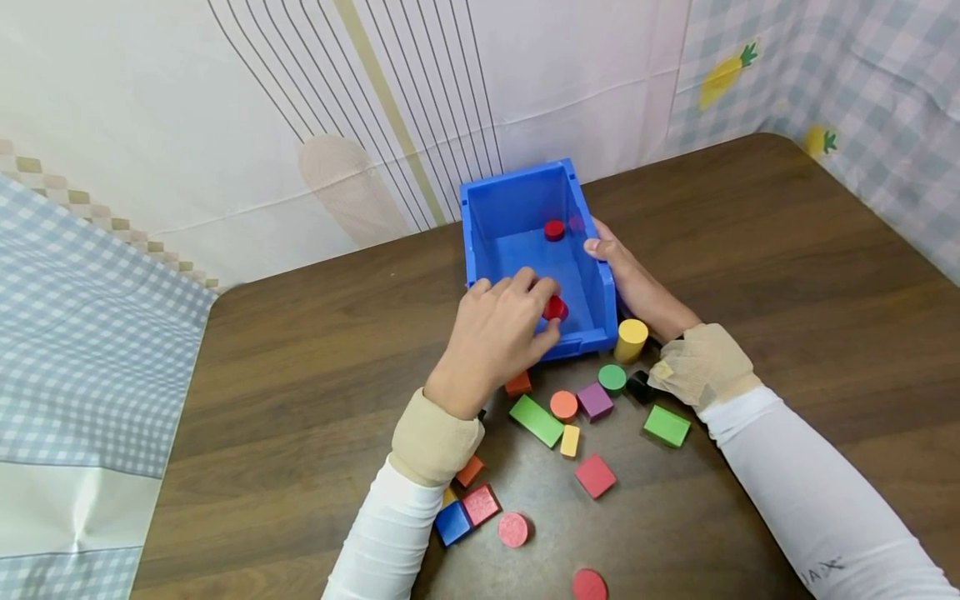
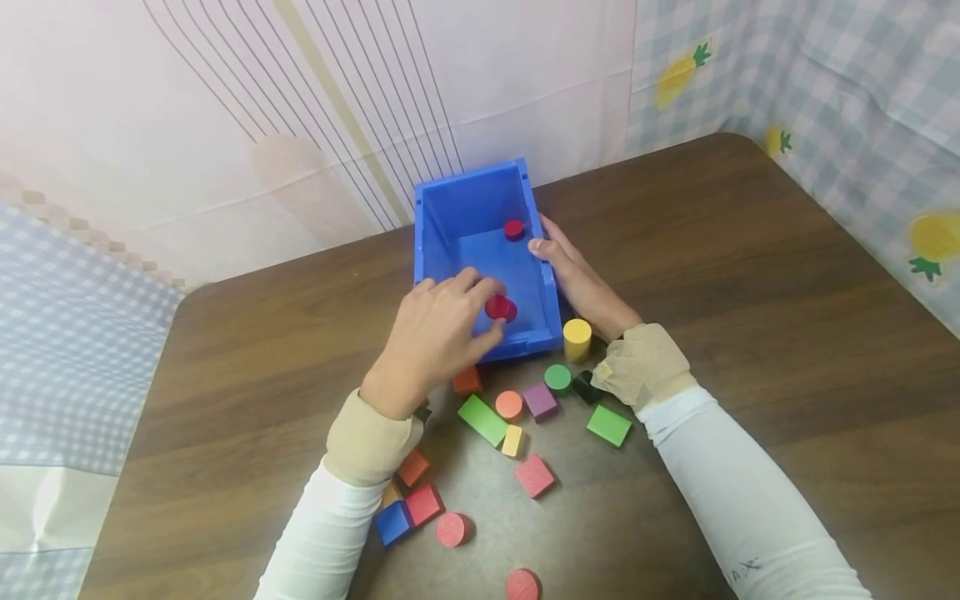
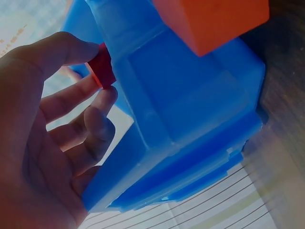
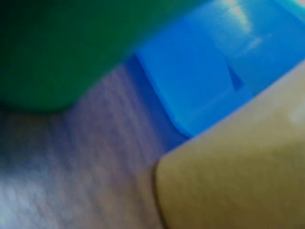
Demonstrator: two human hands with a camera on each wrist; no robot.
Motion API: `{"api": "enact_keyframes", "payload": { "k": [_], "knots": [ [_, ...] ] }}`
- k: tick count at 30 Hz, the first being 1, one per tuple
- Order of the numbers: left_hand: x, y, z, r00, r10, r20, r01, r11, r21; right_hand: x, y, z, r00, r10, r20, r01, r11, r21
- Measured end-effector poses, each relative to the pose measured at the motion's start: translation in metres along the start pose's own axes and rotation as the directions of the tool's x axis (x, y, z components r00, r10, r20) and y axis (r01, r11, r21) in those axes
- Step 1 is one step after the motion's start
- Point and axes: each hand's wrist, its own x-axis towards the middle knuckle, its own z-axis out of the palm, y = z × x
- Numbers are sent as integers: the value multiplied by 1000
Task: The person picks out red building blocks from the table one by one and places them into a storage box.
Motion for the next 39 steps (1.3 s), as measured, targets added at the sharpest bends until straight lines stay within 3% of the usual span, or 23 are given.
{"api": "enact_keyframes", "payload": {
  "k": [14, 20, 31, 39],
  "knots": [
    [1, 2, 6, 994, 6, -109, 7, 993, 116, 2, -2, 2, 998, 54, -13, -54, 997, -54],
    [1, 4, 8, 990, 7, -144, 7, 996, 94, 1, -2, 2, 999, 49, -10, -49, 997, -53],
    [4, 13, 12, 986, 0, -166, -21, 992, -128, 1, -1, 1, 998, 54, -21, -55, 998, -32],
    [2, 14, 16, 988, -71, -137, 16, 932, -363, 1, -1, 1, 999, 35, -7, -35, 999, 6]
  ]
}}
